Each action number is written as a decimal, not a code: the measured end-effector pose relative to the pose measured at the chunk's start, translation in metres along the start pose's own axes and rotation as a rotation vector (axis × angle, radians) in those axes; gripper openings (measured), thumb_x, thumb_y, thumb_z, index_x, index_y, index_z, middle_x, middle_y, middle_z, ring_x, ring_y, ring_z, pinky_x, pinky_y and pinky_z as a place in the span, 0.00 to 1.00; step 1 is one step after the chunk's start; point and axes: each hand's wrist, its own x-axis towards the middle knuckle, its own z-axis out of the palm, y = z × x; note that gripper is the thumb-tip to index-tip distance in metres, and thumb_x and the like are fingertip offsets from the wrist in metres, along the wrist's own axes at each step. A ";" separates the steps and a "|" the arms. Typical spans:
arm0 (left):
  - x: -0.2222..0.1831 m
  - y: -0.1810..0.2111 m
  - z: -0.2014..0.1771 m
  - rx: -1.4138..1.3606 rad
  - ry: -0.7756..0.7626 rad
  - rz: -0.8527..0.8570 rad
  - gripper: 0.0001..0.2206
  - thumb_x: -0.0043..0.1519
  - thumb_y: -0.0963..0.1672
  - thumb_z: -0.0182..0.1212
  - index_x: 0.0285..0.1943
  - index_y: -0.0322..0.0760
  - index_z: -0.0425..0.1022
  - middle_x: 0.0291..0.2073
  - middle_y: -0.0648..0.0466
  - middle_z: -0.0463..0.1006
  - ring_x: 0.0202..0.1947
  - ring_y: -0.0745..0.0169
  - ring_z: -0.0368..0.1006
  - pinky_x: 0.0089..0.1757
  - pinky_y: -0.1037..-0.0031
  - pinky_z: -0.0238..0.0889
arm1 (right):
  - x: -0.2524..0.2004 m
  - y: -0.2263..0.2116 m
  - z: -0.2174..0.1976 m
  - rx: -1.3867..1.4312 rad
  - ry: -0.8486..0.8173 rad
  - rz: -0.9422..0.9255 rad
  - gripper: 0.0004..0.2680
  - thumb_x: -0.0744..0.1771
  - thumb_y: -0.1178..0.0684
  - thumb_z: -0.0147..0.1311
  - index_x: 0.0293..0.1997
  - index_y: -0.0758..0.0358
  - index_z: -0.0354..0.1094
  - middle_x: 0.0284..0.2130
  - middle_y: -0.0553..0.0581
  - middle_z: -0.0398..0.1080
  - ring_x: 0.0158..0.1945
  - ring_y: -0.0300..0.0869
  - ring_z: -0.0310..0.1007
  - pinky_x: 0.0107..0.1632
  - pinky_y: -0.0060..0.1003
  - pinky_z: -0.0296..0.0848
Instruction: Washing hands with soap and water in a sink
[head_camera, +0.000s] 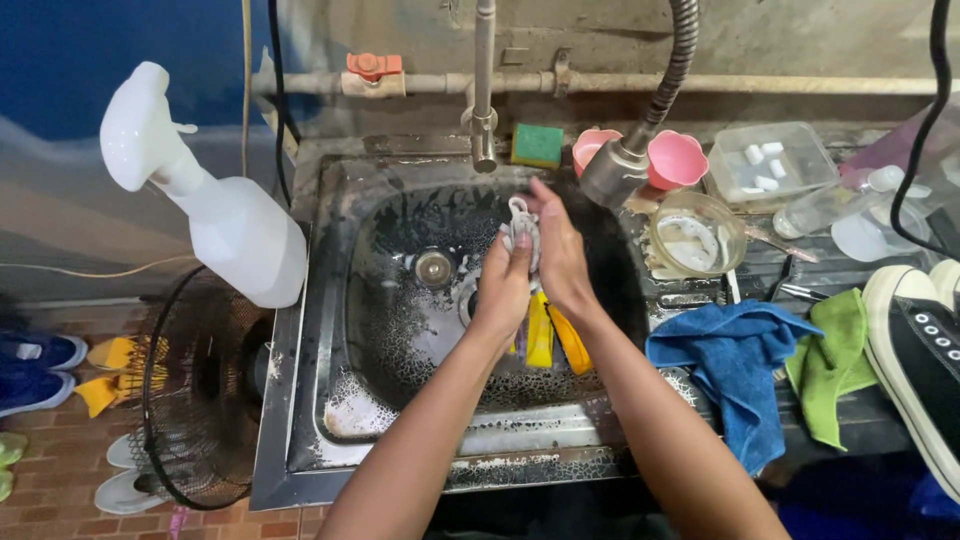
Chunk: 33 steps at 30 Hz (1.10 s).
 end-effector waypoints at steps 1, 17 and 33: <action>0.003 -0.002 0.000 -0.006 -0.001 0.004 0.20 0.58 0.43 0.45 0.60 0.31 0.51 0.55 0.46 0.57 0.56 0.56 0.53 0.54 0.64 0.45 | 0.001 0.003 0.003 -0.006 -0.003 -0.004 0.18 0.65 0.42 0.20 0.58 0.52 0.47 0.47 0.56 0.63 0.52 0.50 0.61 0.54 0.48 0.55; 0.002 0.038 -0.008 -0.390 0.084 -0.116 0.33 0.54 0.60 0.34 0.58 0.36 0.54 0.55 0.45 0.54 0.56 0.54 0.50 0.55 0.65 0.41 | 0.000 -0.014 0.007 0.322 0.090 -0.227 0.11 0.66 0.55 0.30 0.46 0.66 0.60 0.36 0.61 0.67 0.41 0.40 0.66 0.47 0.35 0.63; 0.004 0.021 -0.006 0.473 0.138 -0.038 0.27 0.60 0.55 0.28 0.34 0.40 0.75 0.30 0.50 0.76 0.28 0.64 0.71 0.31 0.82 0.56 | 0.035 0.076 -0.022 0.919 0.352 0.210 0.07 0.64 0.55 0.32 0.23 0.54 0.52 0.14 0.41 0.45 0.14 0.33 0.44 0.15 0.29 0.50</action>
